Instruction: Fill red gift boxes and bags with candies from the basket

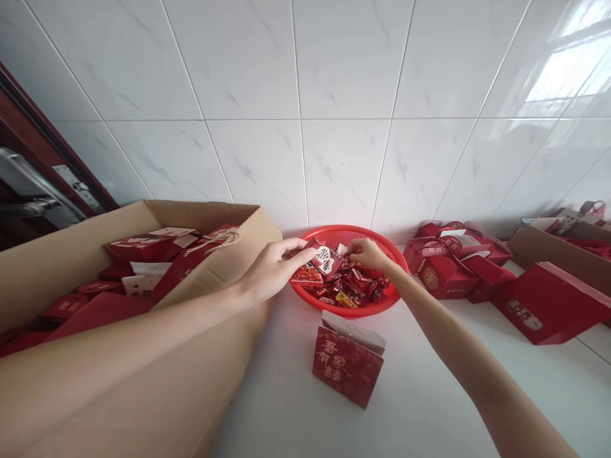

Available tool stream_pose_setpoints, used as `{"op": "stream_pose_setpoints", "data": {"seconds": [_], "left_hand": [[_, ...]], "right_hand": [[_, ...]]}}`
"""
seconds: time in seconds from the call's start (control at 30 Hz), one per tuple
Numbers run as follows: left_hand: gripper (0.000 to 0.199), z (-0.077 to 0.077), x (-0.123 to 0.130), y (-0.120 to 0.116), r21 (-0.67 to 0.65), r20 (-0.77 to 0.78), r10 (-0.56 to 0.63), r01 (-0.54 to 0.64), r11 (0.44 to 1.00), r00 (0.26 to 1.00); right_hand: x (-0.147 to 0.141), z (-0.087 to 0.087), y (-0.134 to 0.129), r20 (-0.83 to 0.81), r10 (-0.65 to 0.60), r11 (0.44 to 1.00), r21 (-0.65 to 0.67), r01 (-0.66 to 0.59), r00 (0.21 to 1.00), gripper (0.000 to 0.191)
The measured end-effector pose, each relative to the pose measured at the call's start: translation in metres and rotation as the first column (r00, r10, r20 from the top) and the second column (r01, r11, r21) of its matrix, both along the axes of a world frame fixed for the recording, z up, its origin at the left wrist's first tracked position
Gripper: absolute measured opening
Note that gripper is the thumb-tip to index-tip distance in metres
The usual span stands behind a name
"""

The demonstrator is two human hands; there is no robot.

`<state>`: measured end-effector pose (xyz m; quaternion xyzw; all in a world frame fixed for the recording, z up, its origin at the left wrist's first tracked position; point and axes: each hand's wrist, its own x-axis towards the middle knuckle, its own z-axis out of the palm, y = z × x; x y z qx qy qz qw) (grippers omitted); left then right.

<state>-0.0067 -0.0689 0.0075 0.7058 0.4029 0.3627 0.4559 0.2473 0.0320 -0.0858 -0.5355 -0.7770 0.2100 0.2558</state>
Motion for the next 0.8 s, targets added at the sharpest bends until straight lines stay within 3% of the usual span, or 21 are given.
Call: {"op": "stream_pose_setpoints", "data": {"seconds": [0.17, 0.53, 0.8], "left_hand": [[0.036, 0.002, 0.001, -0.002, -0.008, 0.003, 0.012, -0.012, 1.0, 1.0], [0.038, 0.001, 0.002, 0.0, -0.01, -0.006, 0.014, -0.014, 1.0, 1.0], [0.038, 0.002, 0.001, -0.002, -0.042, 0.034, -0.003, 0.004, 0.999, 0.999]], "right_hand": [[0.0, -0.002, 0.0, -0.043, -0.02, 0.999, 0.039, 0.022, 0.999, 0.016], [0.0, 0.001, -0.008, 0.168, 0.066, 0.997, -0.042, -0.06, 0.983, 0.029], [0.0, -0.001, -0.01, 0.268, 0.035, 0.999, -0.023, -0.029, 0.963, 0.03]]}}
